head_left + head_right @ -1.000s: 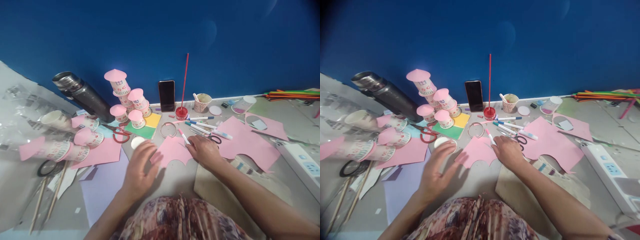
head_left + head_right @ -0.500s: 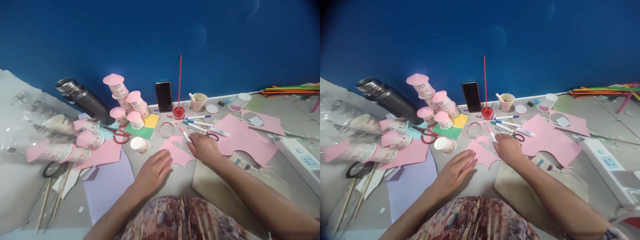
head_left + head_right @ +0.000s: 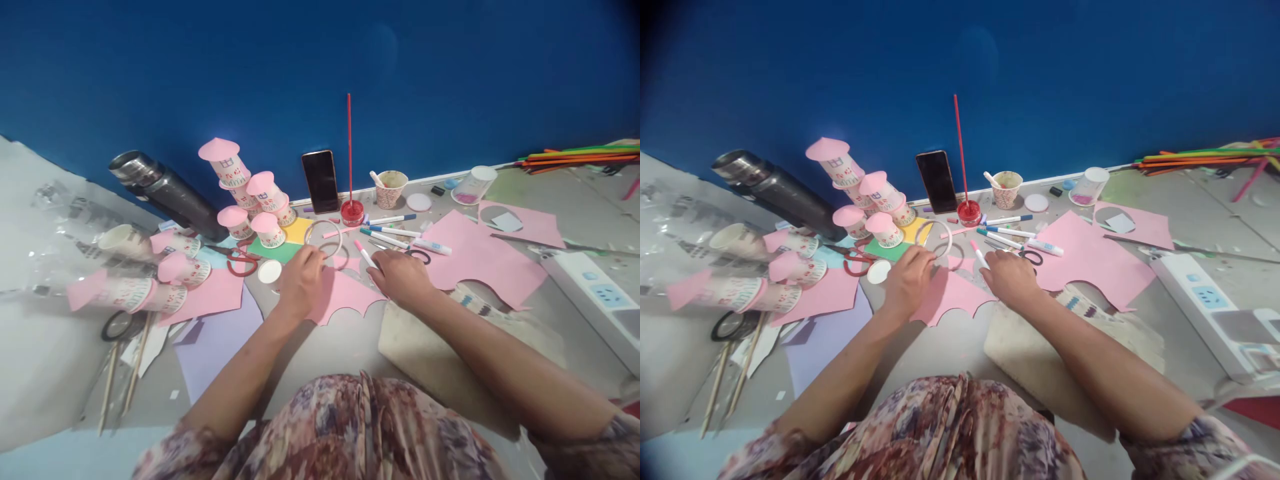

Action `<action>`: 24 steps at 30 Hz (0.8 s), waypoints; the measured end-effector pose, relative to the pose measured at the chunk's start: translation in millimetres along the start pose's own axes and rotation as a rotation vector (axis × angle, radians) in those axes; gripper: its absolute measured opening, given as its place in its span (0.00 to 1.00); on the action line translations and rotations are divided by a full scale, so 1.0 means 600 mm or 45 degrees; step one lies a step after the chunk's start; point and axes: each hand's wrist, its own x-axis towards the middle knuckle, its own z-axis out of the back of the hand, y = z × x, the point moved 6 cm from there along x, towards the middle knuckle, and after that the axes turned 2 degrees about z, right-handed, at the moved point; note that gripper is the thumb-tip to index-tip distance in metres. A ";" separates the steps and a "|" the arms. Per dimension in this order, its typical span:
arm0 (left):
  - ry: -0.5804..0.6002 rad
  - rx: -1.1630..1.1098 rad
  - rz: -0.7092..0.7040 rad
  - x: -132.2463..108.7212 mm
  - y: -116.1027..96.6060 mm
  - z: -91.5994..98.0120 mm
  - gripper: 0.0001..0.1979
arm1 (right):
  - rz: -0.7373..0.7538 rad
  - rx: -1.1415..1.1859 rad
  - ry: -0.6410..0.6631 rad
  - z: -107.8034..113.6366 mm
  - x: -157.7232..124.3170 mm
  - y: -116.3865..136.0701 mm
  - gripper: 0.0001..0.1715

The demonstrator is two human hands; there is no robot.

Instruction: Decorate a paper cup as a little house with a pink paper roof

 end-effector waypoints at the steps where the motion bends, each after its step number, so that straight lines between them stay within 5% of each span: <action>1: -0.039 0.001 -0.042 -0.019 -0.006 0.016 0.13 | 0.001 0.003 -0.001 -0.001 0.000 -0.001 0.15; 7: 0.007 -0.074 -0.266 -0.127 -0.037 0.030 0.15 | 0.010 0.002 0.002 -0.008 0.003 -0.004 0.15; 12: 0.060 -0.079 -0.259 -0.141 -0.039 -0.003 0.13 | 0.054 -0.006 -0.157 0.005 -0.010 0.003 0.15; 15: 0.083 -0.048 -0.269 -0.145 -0.036 -0.008 0.12 | 0.314 0.104 -0.285 0.017 -0.029 0.023 0.18; 19: 0.114 -0.054 -0.284 -0.167 -0.031 -0.001 0.10 | 0.773 0.219 -0.048 -0.002 -0.056 0.060 0.19; 24: 0.071 -0.154 -0.194 -0.175 -0.025 0.009 0.09 | 0.910 0.175 0.108 -0.025 -0.069 0.077 0.16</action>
